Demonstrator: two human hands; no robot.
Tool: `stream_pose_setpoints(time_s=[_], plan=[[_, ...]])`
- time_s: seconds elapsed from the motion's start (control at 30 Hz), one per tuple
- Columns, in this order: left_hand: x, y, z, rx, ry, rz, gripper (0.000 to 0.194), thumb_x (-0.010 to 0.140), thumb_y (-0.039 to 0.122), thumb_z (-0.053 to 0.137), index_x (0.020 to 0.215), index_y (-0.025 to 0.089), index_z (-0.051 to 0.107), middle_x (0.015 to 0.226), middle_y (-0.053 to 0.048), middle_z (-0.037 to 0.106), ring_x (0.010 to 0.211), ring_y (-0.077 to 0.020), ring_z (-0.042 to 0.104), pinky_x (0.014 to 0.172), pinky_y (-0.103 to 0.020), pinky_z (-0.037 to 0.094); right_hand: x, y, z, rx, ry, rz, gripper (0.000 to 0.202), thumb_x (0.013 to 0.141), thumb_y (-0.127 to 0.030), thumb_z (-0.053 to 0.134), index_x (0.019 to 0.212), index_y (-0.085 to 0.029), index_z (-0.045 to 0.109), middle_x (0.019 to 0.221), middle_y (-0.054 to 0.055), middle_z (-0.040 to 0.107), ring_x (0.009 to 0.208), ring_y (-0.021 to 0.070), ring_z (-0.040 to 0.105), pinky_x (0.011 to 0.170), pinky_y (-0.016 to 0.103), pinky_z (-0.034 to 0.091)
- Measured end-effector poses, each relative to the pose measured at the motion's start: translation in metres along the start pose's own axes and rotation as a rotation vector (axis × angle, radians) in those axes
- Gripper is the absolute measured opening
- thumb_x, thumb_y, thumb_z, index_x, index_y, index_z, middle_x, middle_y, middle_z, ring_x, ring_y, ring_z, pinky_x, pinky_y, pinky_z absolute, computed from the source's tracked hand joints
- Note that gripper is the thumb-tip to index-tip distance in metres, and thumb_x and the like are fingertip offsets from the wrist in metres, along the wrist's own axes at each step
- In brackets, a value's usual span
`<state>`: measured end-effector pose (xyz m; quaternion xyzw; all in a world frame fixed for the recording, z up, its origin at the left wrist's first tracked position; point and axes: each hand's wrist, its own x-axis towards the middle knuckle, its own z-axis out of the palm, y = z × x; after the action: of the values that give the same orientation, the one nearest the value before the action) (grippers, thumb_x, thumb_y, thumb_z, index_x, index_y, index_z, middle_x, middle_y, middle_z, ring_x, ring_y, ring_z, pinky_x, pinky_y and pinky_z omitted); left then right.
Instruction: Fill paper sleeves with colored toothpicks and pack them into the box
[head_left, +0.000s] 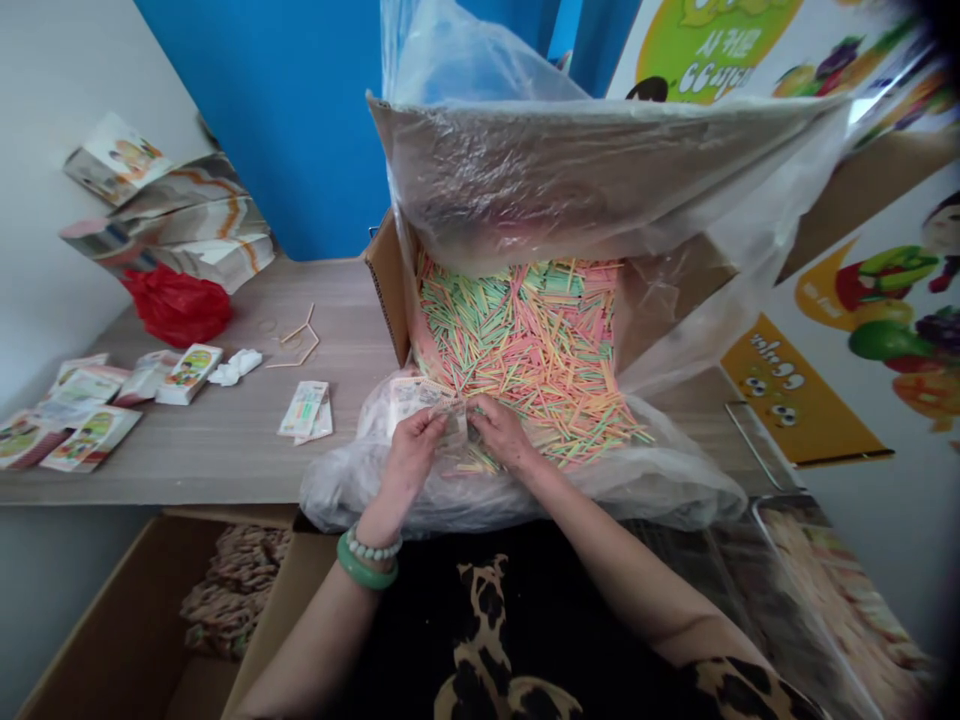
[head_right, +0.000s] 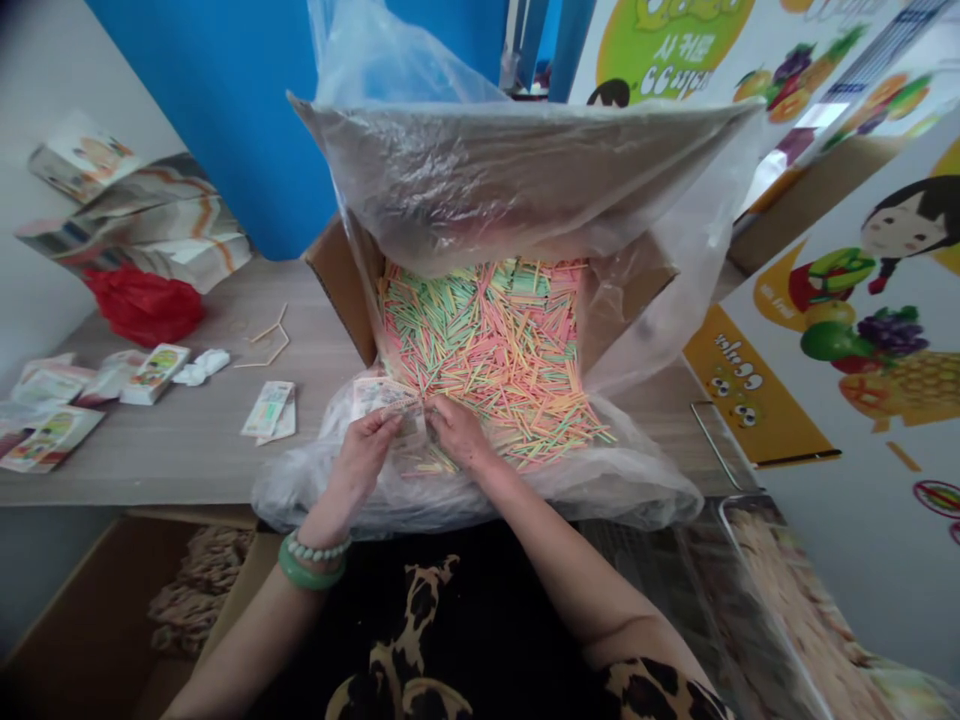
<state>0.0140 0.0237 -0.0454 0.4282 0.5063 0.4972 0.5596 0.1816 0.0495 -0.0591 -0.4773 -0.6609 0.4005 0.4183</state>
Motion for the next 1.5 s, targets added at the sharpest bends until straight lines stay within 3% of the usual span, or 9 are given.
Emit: stream_pose_setpoints(time_s=[0.17, 0.37, 0.57, 0.7, 0.9, 1.1, 1.3, 1.4, 1.5], plan=[[-0.003, 0.009, -0.003, 0.072, 0.051, -0.021, 0.035, 0.069, 0.035, 0.074, 0.052, 0.019, 0.048, 0.053, 0.006, 0.039, 0.054, -0.0099, 0.033, 0.055, -0.025, 0.027, 0.004, -0.002, -0.007, 0.047, 0.007, 0.05, 0.012, 0.084, -0.031, 0.051, 0.09, -0.024, 0.06, 0.08, 0.0, 0.066, 0.082, 0.0206, 0.063, 0.081, 0.034, 0.046], [-0.007, 0.018, -0.002, 0.33, 0.006, 0.128, 0.028, 0.075, 0.029, 0.065, 0.052, 0.02, 0.05, 0.058, 0.003, 0.044, 0.061, -0.0131, 0.039, 0.058, -0.026, 0.03, 0.012, -0.033, -0.015, 0.418, 0.172, 0.02, 0.011, 0.092, -0.035, 0.053, 0.087, -0.024, 0.051, 0.072, -0.004, 0.065, 0.075, 0.0167, 0.065, 0.084, 0.034, 0.048], [-0.009, 0.01, -0.002, 0.312, 0.014, -0.018, 0.033, 0.074, 0.035, 0.068, 0.051, 0.02, 0.049, 0.048, 0.006, 0.036, 0.049, -0.0103, 0.033, 0.049, -0.025, 0.024, 0.018, -0.075, -0.002, 0.507, 0.238, -0.014, 0.017, 0.095, -0.042, 0.049, 0.092, -0.026, 0.045, 0.079, -0.002, 0.067, 0.079, 0.017, 0.067, 0.081, 0.034, 0.051], [-0.011, 0.02, 0.001, 0.195, -0.043, -0.068, 0.033, 0.069, 0.041, 0.073, 0.054, 0.02, 0.054, 0.045, 0.006, 0.042, 0.043, -0.0087, 0.036, 0.044, -0.024, 0.026, 0.016, -0.093, 0.012, 0.438, 0.257, -0.062, 0.016, 0.098, -0.042, 0.045, 0.093, -0.027, 0.045, 0.079, -0.002, 0.067, 0.085, 0.0172, 0.068, 0.088, 0.036, 0.05], [-0.016, 0.035, 0.003, 0.075, -0.079, -0.158, 0.036, 0.061, 0.047, 0.079, 0.054, 0.019, 0.057, 0.042, 0.005, 0.048, 0.037, -0.0082, 0.039, 0.038, -0.022, 0.03, 0.003, -0.082, 0.016, 0.45, 0.184, -0.074, 0.012, 0.097, -0.036, 0.049, 0.091, -0.026, 0.048, 0.078, -0.002, 0.068, 0.091, 0.0187, 0.068, 0.093, 0.039, 0.05], [-0.015, 0.031, 0.004, 0.044, -0.147, -0.133, 0.033, 0.065, 0.046, 0.078, 0.057, 0.019, 0.061, 0.044, 0.005, 0.048, 0.037, -0.0087, 0.04, 0.039, -0.023, 0.033, -0.001, -0.075, 0.007, 0.315, 0.051, -0.035, 0.014, 0.095, -0.036, 0.049, 0.086, -0.026, 0.052, 0.1, 0.003, 0.074, 0.112, 0.0207, 0.064, 0.101, 0.04, 0.045], [-0.012, 0.029, 0.004, 0.051, -0.126, 0.139, 0.025, 0.074, 0.042, 0.074, 0.062, 0.019, 0.071, 0.072, -0.003, 0.065, 0.076, -0.0177, 0.059, 0.073, -0.03, 0.048, 0.005, -0.071, 0.007, 0.241, -0.132, -0.018, 0.015, 0.093, -0.038, 0.051, 0.086, -0.025, 0.054, 0.117, 0.005, 0.072, 0.114, 0.0224, 0.064, 0.101, 0.042, 0.046], [-0.013, 0.028, -0.002, -0.145, -0.101, 0.038, 0.021, 0.075, 0.04, 0.074, 0.077, 0.02, 0.076, 0.085, -0.005, 0.07, 0.086, -0.0196, 0.061, 0.082, -0.032, 0.048, 0.004, -0.067, 0.001, 0.162, -0.235, -0.044, 0.02, 0.091, -0.042, 0.055, 0.102, -0.027, 0.063, 0.131, 0.006, 0.066, 0.125, 0.0238, 0.058, 0.107, 0.043, 0.041], [-0.014, 0.028, -0.008, -0.262, -0.105, -0.034, 0.023, 0.073, 0.039, 0.077, 0.085, 0.019, 0.077, 0.094, -0.005, 0.072, 0.09, -0.0196, 0.063, 0.084, -0.032, 0.048, 0.001, -0.059, -0.003, 0.233, -0.184, 0.016, 0.033, 0.087, -0.042, 0.059, 0.117, -0.028, 0.062, 0.131, 0.004, 0.064, 0.122, 0.0232, 0.058, 0.104, 0.04, 0.043]])
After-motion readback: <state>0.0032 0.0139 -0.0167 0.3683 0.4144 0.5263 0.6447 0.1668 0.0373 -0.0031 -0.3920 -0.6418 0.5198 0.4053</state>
